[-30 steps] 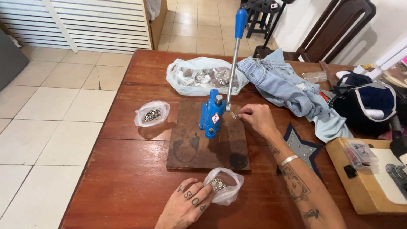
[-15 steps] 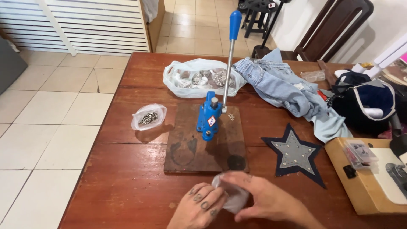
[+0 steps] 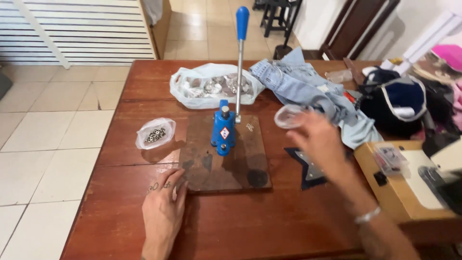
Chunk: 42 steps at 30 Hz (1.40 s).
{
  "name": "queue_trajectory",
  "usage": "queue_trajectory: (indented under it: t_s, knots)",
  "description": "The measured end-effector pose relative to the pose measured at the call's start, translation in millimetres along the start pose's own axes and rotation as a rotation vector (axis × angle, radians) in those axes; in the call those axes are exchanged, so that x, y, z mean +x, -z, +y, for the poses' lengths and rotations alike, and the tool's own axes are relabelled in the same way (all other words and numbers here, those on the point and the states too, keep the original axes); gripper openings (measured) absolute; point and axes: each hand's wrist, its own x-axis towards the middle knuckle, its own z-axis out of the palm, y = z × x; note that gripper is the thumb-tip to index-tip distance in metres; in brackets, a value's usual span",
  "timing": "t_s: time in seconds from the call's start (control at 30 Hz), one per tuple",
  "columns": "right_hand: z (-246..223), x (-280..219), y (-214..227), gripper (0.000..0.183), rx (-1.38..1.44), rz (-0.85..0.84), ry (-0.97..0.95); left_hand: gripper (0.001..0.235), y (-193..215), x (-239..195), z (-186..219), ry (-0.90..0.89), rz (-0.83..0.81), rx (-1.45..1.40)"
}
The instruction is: Attaching metal rivets to a star-shaped fabric piece using a manual rivet press machine.
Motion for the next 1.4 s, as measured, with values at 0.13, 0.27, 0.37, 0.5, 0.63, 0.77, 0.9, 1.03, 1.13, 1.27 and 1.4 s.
queue_trajectory:
  t_s: [0.13,0.27,0.37,0.5,0.63,0.77,0.9,1.03,1.13,1.27,1.4]
  knots:
    - [-59.1,-32.1,-98.7,0.036,0.063,-0.163,0.251,0.053,-16.8,2.7,-10.2,0.071,-0.158,0.018]
    - [-98.3,-21.4,-159.8,0.041,0.01,-0.111,0.26,0.062,-35.3,-1.0,-9.2,-0.039,-0.141,-0.049]
    - [-102.0,-11.3,-179.3,0.026,-0.072,-0.075,0.223,0.059,-35.6,-6.1,-14.7,-0.01,-0.149,-0.013]
    - [-96.1,-22.5,-174.2,0.032,0.083,-0.113,0.22,0.069,-35.3,5.0,-14.3,0.166,-0.209,-0.063]
    - [-95.9,-61.4,-164.5,0.035,0.168,-0.023,0.104,0.104,-60.1,9.6,-21.0,0.268,-0.255,-0.144]
    - [-96.6,-84.9,-142.0,0.049,0.072,-0.208,-0.117,0.112,-63.3,9.8,-18.9,0.245,-0.229,-0.167]
    - [-105.4,-98.8,-129.3,0.051,0.338,-0.293,-0.207,0.118,-25.9,19.3,-1.1,0.397,-0.221,-0.215]
    - [-99.1,-107.9,-134.6,0.048,0.438,-0.217,-0.173,0.126,-12.9,26.7,5.9,0.586,-0.307,-0.174]
    - [-113.2,-117.9,-115.4,0.05,0.484,-0.26,-0.259,0.117,3.1,18.7,18.5,0.622,-0.261,-0.238]
    - [-117.2,-145.9,-115.3,0.048,0.398,-0.141,-0.156,0.1,12.4,11.5,30.9,0.67,-0.23,-0.252]
    - [-126.9,-184.7,-114.4,0.046,0.355,-0.109,-0.124,0.091,25.3,-15.1,41.2,0.774,-0.267,-0.156]
